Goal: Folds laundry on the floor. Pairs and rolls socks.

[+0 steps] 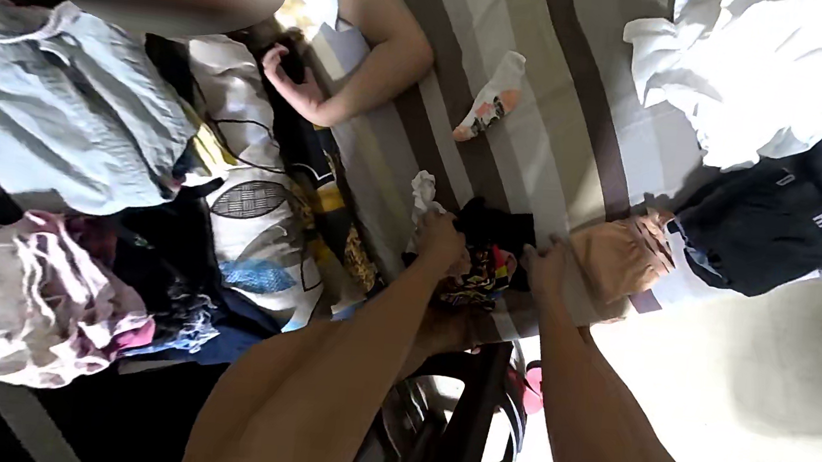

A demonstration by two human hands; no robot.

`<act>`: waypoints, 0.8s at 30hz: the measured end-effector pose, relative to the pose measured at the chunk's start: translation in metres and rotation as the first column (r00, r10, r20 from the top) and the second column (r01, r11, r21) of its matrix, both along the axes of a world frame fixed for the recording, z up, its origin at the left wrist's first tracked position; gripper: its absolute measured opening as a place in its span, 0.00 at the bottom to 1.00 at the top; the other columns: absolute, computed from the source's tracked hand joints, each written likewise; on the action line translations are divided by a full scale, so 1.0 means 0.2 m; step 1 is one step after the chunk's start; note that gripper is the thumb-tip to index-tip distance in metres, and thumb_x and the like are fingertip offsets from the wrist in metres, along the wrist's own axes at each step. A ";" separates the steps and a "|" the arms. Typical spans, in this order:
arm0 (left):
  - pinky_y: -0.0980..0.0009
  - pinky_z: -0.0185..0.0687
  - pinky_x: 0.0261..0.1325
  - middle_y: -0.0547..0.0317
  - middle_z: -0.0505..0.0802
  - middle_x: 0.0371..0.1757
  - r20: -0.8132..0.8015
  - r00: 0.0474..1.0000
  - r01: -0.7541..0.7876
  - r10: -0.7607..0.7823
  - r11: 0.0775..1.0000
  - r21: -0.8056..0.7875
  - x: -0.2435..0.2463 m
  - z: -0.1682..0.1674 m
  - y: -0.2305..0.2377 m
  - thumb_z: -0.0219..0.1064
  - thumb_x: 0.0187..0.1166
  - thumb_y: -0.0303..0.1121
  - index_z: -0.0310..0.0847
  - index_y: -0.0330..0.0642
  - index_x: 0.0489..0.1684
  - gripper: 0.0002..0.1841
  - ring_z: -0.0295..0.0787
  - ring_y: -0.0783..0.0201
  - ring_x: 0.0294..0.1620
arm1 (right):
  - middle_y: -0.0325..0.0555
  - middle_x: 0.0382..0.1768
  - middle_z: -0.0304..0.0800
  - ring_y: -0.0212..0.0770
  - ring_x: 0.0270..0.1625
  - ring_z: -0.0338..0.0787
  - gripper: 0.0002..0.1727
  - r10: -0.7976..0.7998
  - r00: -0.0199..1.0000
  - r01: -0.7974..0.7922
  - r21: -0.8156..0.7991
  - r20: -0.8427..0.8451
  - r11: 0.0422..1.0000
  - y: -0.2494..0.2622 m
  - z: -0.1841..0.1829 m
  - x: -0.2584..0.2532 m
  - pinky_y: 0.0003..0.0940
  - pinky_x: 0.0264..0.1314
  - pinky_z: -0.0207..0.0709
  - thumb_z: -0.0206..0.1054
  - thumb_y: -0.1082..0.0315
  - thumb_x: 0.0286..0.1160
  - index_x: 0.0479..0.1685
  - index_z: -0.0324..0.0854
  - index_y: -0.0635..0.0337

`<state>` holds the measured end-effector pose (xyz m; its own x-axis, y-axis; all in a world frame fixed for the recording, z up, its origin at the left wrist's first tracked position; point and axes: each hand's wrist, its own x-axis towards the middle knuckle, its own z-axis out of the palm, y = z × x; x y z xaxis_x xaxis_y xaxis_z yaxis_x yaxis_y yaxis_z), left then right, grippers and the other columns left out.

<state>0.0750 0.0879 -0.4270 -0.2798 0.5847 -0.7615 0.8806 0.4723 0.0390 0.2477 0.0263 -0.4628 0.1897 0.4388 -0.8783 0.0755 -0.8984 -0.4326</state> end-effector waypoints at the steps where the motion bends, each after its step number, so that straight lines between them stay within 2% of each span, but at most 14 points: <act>1: 0.31 0.67 0.76 0.27 0.79 0.76 0.042 0.997 0.073 -0.069 0.994 -0.086 -0.03 -0.01 0.05 0.66 0.83 0.33 0.76 0.34 0.75 0.23 0.73 0.29 0.79 | 0.67 0.62 0.85 0.58 0.61 0.89 0.35 -0.061 0.997 0.060 -0.028 -0.040 0.998 0.02 -0.03 -0.02 0.53 0.64 0.82 0.71 0.67 0.78 0.82 0.62 0.67; 3: 0.32 0.71 0.73 0.29 0.85 0.69 0.181 0.973 0.178 -0.144 0.966 -0.189 -0.05 -0.01 0.14 0.63 0.86 0.33 0.76 0.33 0.74 0.21 0.80 0.32 0.72 | 0.65 0.59 0.87 0.55 0.60 0.88 0.22 -0.013 0.991 0.004 -0.073 -0.132 0.997 0.07 -0.05 -0.01 0.51 0.65 0.80 0.70 0.66 0.80 0.68 0.78 0.69; 4: 0.32 0.70 0.74 0.29 0.84 0.70 0.247 0.958 0.196 -0.143 0.959 -0.204 -0.07 -0.02 0.18 0.64 0.86 0.33 0.75 0.33 0.75 0.22 0.80 0.33 0.73 | 0.63 0.58 0.87 0.54 0.59 0.87 0.19 0.048 0.984 -0.060 -0.066 -0.172 0.996 0.09 -0.05 0.02 0.52 0.64 0.79 0.68 0.64 0.83 0.64 0.81 0.68; 6: 0.34 0.68 0.77 0.29 0.84 0.70 0.321 0.940 0.181 -0.117 0.968 -0.176 -0.09 0.00 0.27 0.66 0.86 0.36 0.77 0.32 0.74 0.22 0.79 0.35 0.74 | 0.63 0.61 0.86 0.56 0.60 0.87 0.20 0.113 0.976 -0.115 -0.001 -0.184 0.993 0.14 0.00 0.13 0.57 0.63 0.79 0.62 0.59 0.87 0.66 0.80 0.64; 7: 0.33 0.69 0.75 0.29 0.86 0.66 0.325 0.936 0.181 -0.131 0.975 -0.129 -0.10 0.00 0.31 0.66 0.86 0.37 0.80 0.31 0.69 0.21 0.81 0.34 0.70 | 0.63 0.63 0.84 0.55 0.58 0.87 0.20 0.087 0.981 -0.080 0.051 -0.174 0.995 0.16 0.03 0.20 0.55 0.61 0.80 0.61 0.58 0.89 0.69 0.77 0.63; 10: 0.33 0.70 0.74 0.29 0.88 0.63 0.276 0.931 0.256 -0.237 0.966 -0.035 -0.09 0.05 0.41 0.62 0.89 0.39 0.84 0.30 0.63 0.19 0.83 0.34 0.68 | 0.54 0.56 0.84 0.39 0.46 0.89 0.17 -0.077 0.990 0.103 0.243 -0.116 0.965 0.21 0.09 0.40 0.38 0.50 0.87 0.62 0.69 0.85 0.68 0.75 0.65; 12: 0.33 0.70 0.72 0.29 0.89 0.60 0.282 0.908 0.323 -0.311 0.946 0.003 -0.02 0.11 0.45 0.58 0.91 0.39 0.86 0.30 0.60 0.19 0.83 0.33 0.67 | 0.54 0.52 0.86 0.36 0.44 0.89 0.16 -0.117 0.991 0.133 0.387 -0.064 0.913 0.25 0.18 0.49 0.34 0.49 0.86 0.61 0.75 0.83 0.65 0.75 0.71; 14: 0.35 0.71 0.71 0.30 0.89 0.58 0.350 0.877 0.335 -0.330 0.941 0.049 0.08 0.19 0.48 0.56 0.93 0.39 0.85 0.29 0.59 0.20 0.84 0.36 0.65 | 0.55 0.52 0.87 0.36 0.48 0.89 0.16 -0.115 0.993 0.088 0.514 0.021 0.853 0.26 0.27 0.57 0.36 0.53 0.85 0.59 0.75 0.82 0.65 0.76 0.73; 15: 0.38 0.72 0.70 0.32 0.90 0.57 0.397 0.871 0.285 -0.290 0.956 0.073 0.12 0.22 0.49 0.56 0.92 0.40 0.85 0.29 0.58 0.20 0.85 0.39 0.63 | 0.54 0.51 0.88 0.34 0.47 0.89 0.16 -0.126 0.990 0.065 0.564 0.070 0.823 0.26 0.32 0.60 0.35 0.54 0.85 0.58 0.75 0.82 0.64 0.76 0.74; 17: 0.46 0.78 0.65 0.39 0.90 0.55 0.495 0.863 0.062 -0.105 0.993 0.102 0.15 0.25 0.51 0.57 0.92 0.43 0.84 0.31 0.58 0.21 0.86 0.49 0.56 | 0.50 0.49 0.88 0.30 0.46 0.87 0.16 -0.174 0.971 0.031 0.636 0.164 0.771 0.26 0.43 0.64 0.32 0.53 0.84 0.59 0.73 0.82 0.63 0.76 0.74; 19: 0.50 0.82 0.65 0.40 0.87 0.63 0.537 0.841 -0.128 0.064 0.988 0.081 0.10 0.23 0.49 0.57 0.91 0.46 0.76 0.35 0.71 0.23 0.87 0.51 0.60 | 0.45 0.47 0.88 0.27 0.45 0.87 0.16 -0.264 0.943 0.048 0.698 0.205 0.714 0.23 0.52 0.68 0.29 0.52 0.83 0.61 0.72 0.80 0.62 0.76 0.73; 20: 0.47 0.80 0.68 0.37 0.84 0.69 0.495 0.865 -0.128 0.079 0.990 0.066 0.05 0.21 0.47 0.58 0.91 0.46 0.71 0.34 0.77 0.26 0.85 0.47 0.65 | 0.41 0.45 0.87 0.25 0.43 0.87 0.15 -0.313 0.928 0.071 0.731 0.201 0.679 0.22 0.56 0.69 0.28 0.49 0.84 0.63 0.72 0.79 0.61 0.76 0.71; 22: 0.34 0.74 0.72 0.26 0.83 0.69 0.302 0.952 -0.063 0.042 0.996 0.061 -0.04 0.14 0.34 0.69 0.83 0.43 0.70 0.27 0.76 0.31 0.81 0.33 0.70 | 0.35 0.42 0.85 0.23 0.39 0.86 0.15 -0.359 0.915 0.078 0.789 0.186 0.609 0.19 0.62 0.69 0.25 0.43 0.85 0.63 0.73 0.78 0.61 0.71 0.66; 24: 0.29 0.73 0.72 0.23 0.83 0.68 0.138 0.990 0.004 -0.005 1.000 0.012 -0.10 0.03 0.16 0.78 0.74 0.46 0.72 0.27 0.74 0.36 0.80 0.28 0.71 | 0.40 0.45 0.84 0.25 0.39 0.85 0.21 -0.274 0.924 -0.030 0.763 0.268 0.645 0.13 0.67 0.66 0.26 0.42 0.83 0.59 0.73 0.81 0.71 0.64 0.68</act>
